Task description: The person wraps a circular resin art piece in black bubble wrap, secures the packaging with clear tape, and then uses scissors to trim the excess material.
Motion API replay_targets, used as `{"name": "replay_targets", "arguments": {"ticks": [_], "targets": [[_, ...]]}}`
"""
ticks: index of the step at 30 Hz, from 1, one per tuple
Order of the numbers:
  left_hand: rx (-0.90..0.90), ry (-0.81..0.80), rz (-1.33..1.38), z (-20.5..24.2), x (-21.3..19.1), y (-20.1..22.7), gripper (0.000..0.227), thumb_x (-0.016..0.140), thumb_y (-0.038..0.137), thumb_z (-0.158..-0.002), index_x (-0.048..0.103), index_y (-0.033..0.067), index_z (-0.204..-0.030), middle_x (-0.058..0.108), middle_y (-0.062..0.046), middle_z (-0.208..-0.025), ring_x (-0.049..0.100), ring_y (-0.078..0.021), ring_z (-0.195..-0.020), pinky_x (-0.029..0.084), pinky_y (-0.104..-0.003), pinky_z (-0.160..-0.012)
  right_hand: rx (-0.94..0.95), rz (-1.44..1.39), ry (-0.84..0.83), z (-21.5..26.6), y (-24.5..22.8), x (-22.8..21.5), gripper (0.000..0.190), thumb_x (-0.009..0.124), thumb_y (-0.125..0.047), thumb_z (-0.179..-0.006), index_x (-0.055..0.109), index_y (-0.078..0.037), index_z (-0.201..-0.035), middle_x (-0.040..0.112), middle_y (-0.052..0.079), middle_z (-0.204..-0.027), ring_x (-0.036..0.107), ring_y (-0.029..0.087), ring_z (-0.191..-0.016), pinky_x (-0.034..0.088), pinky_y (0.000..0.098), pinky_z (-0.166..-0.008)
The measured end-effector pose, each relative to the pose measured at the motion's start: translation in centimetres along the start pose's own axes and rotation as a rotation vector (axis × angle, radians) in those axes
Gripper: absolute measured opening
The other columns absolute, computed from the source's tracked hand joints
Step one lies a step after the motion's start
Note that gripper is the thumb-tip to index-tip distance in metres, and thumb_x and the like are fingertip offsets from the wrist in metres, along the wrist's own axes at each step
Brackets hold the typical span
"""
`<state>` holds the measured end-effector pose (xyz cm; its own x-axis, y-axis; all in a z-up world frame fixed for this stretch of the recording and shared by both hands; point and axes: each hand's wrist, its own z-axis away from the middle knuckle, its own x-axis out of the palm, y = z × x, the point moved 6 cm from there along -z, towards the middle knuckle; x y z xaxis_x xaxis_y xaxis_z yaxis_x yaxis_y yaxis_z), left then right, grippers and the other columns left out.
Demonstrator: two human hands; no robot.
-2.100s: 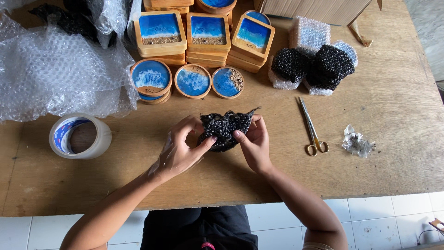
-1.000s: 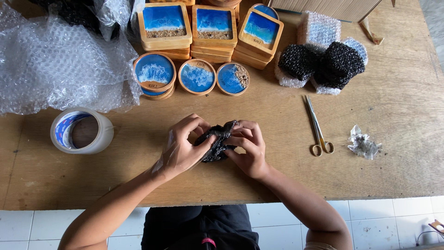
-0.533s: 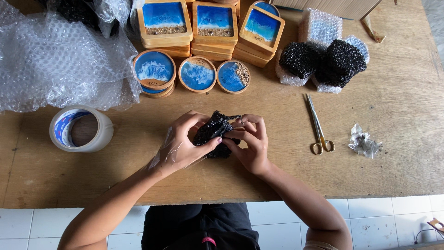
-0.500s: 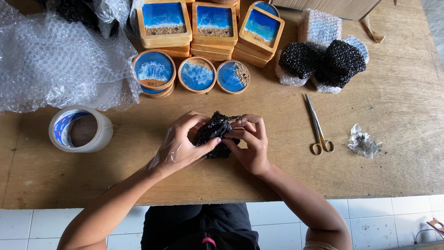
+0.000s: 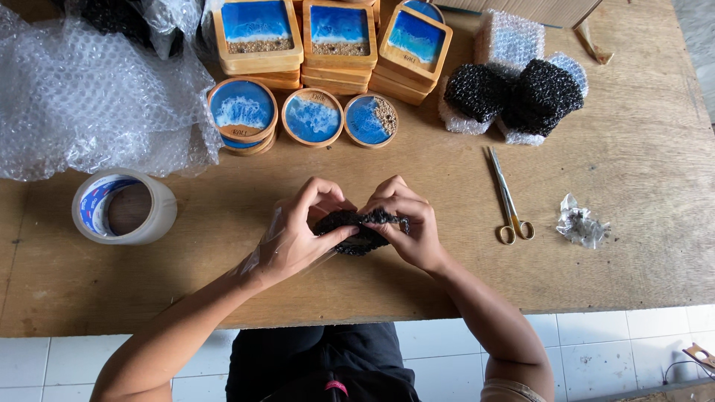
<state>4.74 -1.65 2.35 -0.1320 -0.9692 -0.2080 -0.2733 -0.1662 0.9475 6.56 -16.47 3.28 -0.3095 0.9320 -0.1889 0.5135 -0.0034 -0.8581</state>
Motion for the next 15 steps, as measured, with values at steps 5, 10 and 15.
{"name": "replay_targets", "arguments": {"ticks": [5,10,15], "targets": [[-0.017,0.001,-0.033,-0.3,-0.1,-0.3,0.036,0.070,0.002,-0.067,0.047,0.0114,-0.093,0.067,-0.008,-0.082,0.068,-0.0222,-0.074,0.054,-0.031,-0.060,-0.259,0.178,0.014,1.1,-1.0,0.2,0.015,0.068,-0.024,-0.078,0.072,-0.011,-0.082,0.059,0.004,-0.076,0.047,0.019,-0.071,0.042,0.0328,-0.072],[-0.010,0.006,-0.091,-0.6,-0.7,-0.6,0.026,0.066,0.000,-0.068,0.054,0.0116,-0.088,0.065,-0.007,-0.082,0.067,-0.0245,-0.076,0.054,-0.030,-0.059,-0.333,0.262,0.057,1.4,-0.9,0.9,0.015,0.063,-0.024,-0.083,0.072,-0.013,-0.083,0.053,0.004,-0.083,0.045,0.021,-0.076,0.041,0.0334,-0.075],[0.006,0.037,-0.137,-1.1,-1.1,-1.8,0.020,0.064,0.000,-0.067,0.058,0.0120,-0.082,0.064,-0.005,-0.082,0.066,-0.0234,-0.077,0.054,-0.029,-0.059,-0.348,0.289,0.006,1.5,1.1,1.1,0.011,0.063,-0.004,-0.081,0.071,-0.008,-0.088,0.054,0.009,-0.089,0.052,0.027,-0.084,0.047,0.0377,-0.078]]}}
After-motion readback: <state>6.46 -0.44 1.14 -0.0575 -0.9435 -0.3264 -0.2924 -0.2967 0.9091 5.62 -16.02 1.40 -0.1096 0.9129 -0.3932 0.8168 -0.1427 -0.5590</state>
